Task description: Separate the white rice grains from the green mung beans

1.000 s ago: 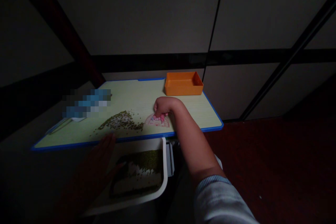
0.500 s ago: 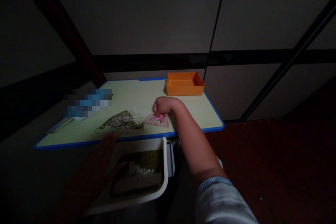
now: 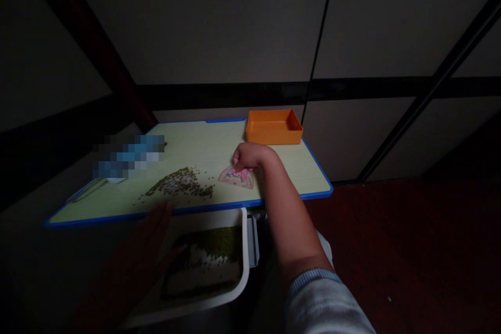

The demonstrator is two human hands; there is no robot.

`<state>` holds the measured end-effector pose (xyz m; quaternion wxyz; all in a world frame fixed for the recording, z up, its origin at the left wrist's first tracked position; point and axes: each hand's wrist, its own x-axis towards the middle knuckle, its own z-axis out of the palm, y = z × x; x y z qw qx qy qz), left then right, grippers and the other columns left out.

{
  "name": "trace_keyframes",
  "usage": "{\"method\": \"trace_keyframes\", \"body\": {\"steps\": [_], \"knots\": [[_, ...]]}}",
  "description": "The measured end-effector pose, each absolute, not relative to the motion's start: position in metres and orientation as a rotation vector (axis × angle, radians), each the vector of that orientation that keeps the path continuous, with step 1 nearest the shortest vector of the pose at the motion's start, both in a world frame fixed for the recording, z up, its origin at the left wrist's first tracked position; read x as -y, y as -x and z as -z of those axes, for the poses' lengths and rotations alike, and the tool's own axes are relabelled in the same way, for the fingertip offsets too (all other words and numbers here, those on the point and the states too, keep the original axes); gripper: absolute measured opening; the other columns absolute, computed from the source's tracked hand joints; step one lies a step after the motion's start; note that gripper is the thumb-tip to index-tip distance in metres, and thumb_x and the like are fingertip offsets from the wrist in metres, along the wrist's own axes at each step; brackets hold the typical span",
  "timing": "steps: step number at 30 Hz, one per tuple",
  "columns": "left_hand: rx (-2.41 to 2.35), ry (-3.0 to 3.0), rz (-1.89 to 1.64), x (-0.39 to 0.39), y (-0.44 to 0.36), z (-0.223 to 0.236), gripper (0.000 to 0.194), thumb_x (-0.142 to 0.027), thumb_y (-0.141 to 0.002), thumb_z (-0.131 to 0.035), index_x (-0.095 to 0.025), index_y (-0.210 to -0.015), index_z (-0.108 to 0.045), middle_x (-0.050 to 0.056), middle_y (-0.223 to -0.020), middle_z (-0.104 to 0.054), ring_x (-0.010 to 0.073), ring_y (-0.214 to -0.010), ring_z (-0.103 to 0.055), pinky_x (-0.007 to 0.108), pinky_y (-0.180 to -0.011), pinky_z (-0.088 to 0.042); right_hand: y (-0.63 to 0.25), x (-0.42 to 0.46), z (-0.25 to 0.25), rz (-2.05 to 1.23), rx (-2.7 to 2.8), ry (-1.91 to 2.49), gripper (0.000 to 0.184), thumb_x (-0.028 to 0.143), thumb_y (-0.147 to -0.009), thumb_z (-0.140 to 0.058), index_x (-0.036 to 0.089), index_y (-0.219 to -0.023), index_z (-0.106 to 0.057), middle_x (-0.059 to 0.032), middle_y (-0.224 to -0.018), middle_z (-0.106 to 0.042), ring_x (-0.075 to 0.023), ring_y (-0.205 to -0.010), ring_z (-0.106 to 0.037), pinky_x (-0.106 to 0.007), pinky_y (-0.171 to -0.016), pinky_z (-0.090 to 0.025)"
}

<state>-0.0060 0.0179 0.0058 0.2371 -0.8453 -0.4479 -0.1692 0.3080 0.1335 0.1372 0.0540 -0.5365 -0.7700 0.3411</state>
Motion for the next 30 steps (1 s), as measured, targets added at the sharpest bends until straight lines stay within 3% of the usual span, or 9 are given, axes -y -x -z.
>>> {"method": "trace_keyframes", "body": {"steps": [3,6,10,15,24,30], "knots": [[1.232,2.331,0.461,-0.018,0.006,-0.005,0.081,-0.061,-0.086,-0.032,-0.014,-0.149,-0.01,0.017,-0.149,-0.042,0.0302,-0.134,-0.046,0.045,-0.099,-0.045,-0.303,-0.134,-0.136,-1.034,2.409,1.63,0.006,0.015,-0.076,-0.064,0.012,-0.076,-0.07,0.0053,-0.049,-0.055,-0.0055,-0.043,-0.044,-0.02,-0.05,-0.036],[1.232,2.328,0.454,-0.018,0.006,-0.006,0.081,-0.06,-0.087,-0.031,-0.014,-0.149,-0.009,0.018,-0.149,-0.043,0.0301,-0.133,-0.046,0.045,-0.098,-0.046,-0.301,-0.137,-0.136,-0.81,2.473,1.739,0.011,0.017,-0.075,-0.066,0.01,-0.08,-0.073,0.0002,-0.055,-0.061,-0.0083,-0.048,-0.049,-0.022,-0.052,-0.038],[1.245,2.329,0.434,-0.018,0.005,-0.007,0.081,-0.059,-0.087,-0.031,-0.014,-0.149,-0.007,0.017,-0.149,-0.042,0.0304,-0.134,-0.046,0.046,-0.098,-0.046,-0.304,-0.142,-0.135,-0.503,2.443,1.973,0.02,0.022,-0.075,-0.066,0.009,-0.087,-0.076,-0.0096,-0.072,-0.072,-0.0152,-0.062,-0.061,-0.024,-0.058,-0.04],[1.258,2.34,0.426,-0.014,0.003,-0.011,0.081,-0.056,-0.087,-0.037,-0.014,-0.149,-0.008,0.017,-0.15,-0.041,0.0297,-0.134,-0.045,0.045,-0.099,-0.046,-0.299,-0.145,-0.131,-0.328,2.384,2.023,0.027,0.024,-0.076,-0.063,0.012,-0.096,-0.076,-0.0143,-0.093,-0.074,-0.021,-0.078,-0.066,-0.025,-0.06,-0.04],[1.291,2.28,0.365,-0.011,0.001,-0.01,0.083,-0.054,-0.085,-0.042,-0.014,-0.149,-0.008,0.016,-0.149,-0.043,0.0277,-0.134,-0.046,0.043,-0.1,-0.046,-0.274,-0.148,-0.119,-0.141,2.288,1.92,0.028,0.033,-0.081,-0.061,0.017,-0.101,-0.073,-0.0158,-0.103,-0.073,-0.0269,-0.09,-0.066,-0.029,-0.065,-0.042],[1.247,2.284,0.434,-0.015,0.003,-0.007,0.082,-0.056,-0.086,-0.038,-0.014,-0.149,-0.008,0.017,-0.148,-0.044,0.0291,-0.133,-0.047,0.045,-0.097,-0.047,-0.258,-0.157,-0.109,-0.054,2.319,1.778,0.025,0.032,-0.085,-0.058,0.021,-0.103,-0.071,-0.0123,-0.103,-0.072,-0.0242,-0.095,-0.064,-0.028,-0.069,-0.04]]}}
